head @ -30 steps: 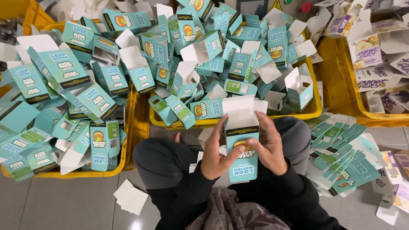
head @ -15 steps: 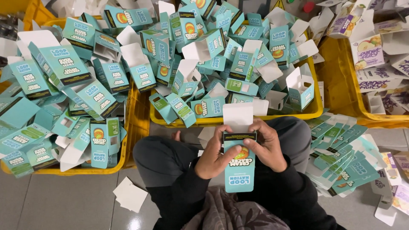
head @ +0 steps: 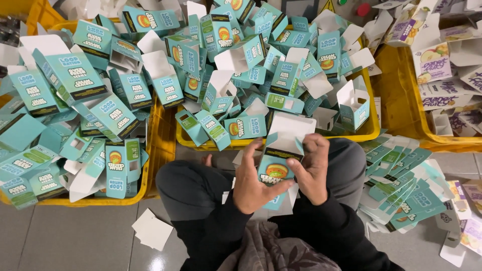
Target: Folding flat cardboard boxes into their final 3D shape by hand.
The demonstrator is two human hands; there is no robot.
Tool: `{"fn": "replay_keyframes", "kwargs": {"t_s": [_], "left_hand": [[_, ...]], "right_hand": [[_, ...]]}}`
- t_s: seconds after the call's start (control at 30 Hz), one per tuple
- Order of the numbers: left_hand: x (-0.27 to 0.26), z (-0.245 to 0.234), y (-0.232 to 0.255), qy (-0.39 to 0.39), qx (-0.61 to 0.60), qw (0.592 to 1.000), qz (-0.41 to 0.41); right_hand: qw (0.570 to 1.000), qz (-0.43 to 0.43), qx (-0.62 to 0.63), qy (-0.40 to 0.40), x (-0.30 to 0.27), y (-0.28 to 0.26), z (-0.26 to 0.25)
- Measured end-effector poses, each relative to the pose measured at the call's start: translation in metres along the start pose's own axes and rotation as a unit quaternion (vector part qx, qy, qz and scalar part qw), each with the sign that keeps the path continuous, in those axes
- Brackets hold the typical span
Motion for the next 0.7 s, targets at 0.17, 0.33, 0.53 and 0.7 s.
{"fn": "replay_keyframes", "kwargs": {"t_s": [0.17,0.33,0.53,0.7], "left_hand": [[0.0,0.008,-0.017,-0.013,0.037,0.998,-0.043],[0.003,0.006,-0.03,-0.012,0.075,0.996,-0.047],[-0.003,0.008,-0.038,-0.004,0.097,0.994,-0.053],[-0.003,0.004,-0.033,0.009,0.1,0.993,-0.066]], "right_hand": [[0.997,-0.02,-0.051,-0.049,0.003,-0.003,0.003],[0.997,-0.021,-0.046,-0.051,-0.009,0.008,-0.002],[0.986,-0.069,-0.12,-0.097,0.008,-0.015,0.006],[0.991,-0.011,-0.087,-0.1,0.011,-0.013,0.01]]}}
Point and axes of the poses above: each hand's wrist, its own x-axis towards the middle knuckle, its own z-axis out of the palm, y = z × x, the point moved 8 cm from there along x, towards the middle knuckle, and after that the axes turned 6 degrees about -z, right-handed, at the moved point
